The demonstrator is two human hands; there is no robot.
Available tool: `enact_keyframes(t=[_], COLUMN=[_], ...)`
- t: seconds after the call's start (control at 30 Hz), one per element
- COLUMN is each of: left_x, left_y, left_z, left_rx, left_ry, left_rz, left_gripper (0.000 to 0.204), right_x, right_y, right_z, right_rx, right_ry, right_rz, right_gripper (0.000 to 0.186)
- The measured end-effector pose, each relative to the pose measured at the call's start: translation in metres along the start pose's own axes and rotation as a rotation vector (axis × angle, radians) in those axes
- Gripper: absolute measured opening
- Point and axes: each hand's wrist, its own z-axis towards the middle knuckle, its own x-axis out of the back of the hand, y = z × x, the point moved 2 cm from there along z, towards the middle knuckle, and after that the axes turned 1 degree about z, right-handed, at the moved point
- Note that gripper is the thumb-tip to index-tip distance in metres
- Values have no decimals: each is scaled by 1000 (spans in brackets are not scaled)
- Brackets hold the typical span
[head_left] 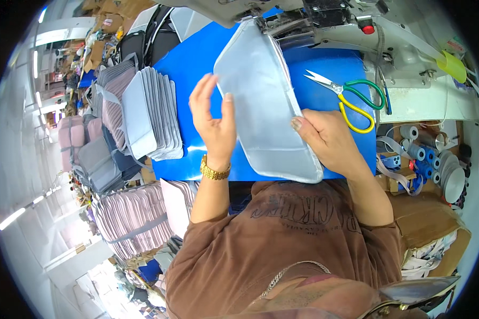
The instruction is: Sewing fabric or leather pieces together to assemble small pouches using an industrial sewing machine.
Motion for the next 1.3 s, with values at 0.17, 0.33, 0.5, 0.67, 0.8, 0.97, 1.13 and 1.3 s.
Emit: enact_keyframes(t=[0.17, 0.33, 0.5, 0.67, 0.8, 0.97, 1.13, 1.3], left_x=[14, 14, 7, 0, -2, 1, 13, 33], left_y=[-49, -38, -47, -50, -50, -48, -49, -58], left_z=[-66, -99, -85, -77, -79, -77, -64, -31], left_rx=[1085, 1123, 1119, 1112, 1136, 1100, 1014, 932], left_ry=[-197, -271, -226, -296, -295, -256, -215, -194], left_rz=[-994, -1171, -1078, -1205, -1245, -1257, -1187, -986], left_gripper=[45, 39, 34, 38, 38, 38, 39, 40], right_x=[5, 11, 46, 115, 112, 40, 19, 11], right_y=[-6, -11, -21, -35, -40, -37, -11, 4], right_z=[3, 19, 19, 43, 52, 12, 10, 27], right_rx=[1, 30, -67, 67, 7, 14, -11, -68], right_ry=[3, 35, 134, 419, 445, 106, 62, 85], right_rz=[83, 41, 70, -166, -261, -144, -21, 158], right_gripper=[43, 39, 27, 27, 30, 42, 41, 40])
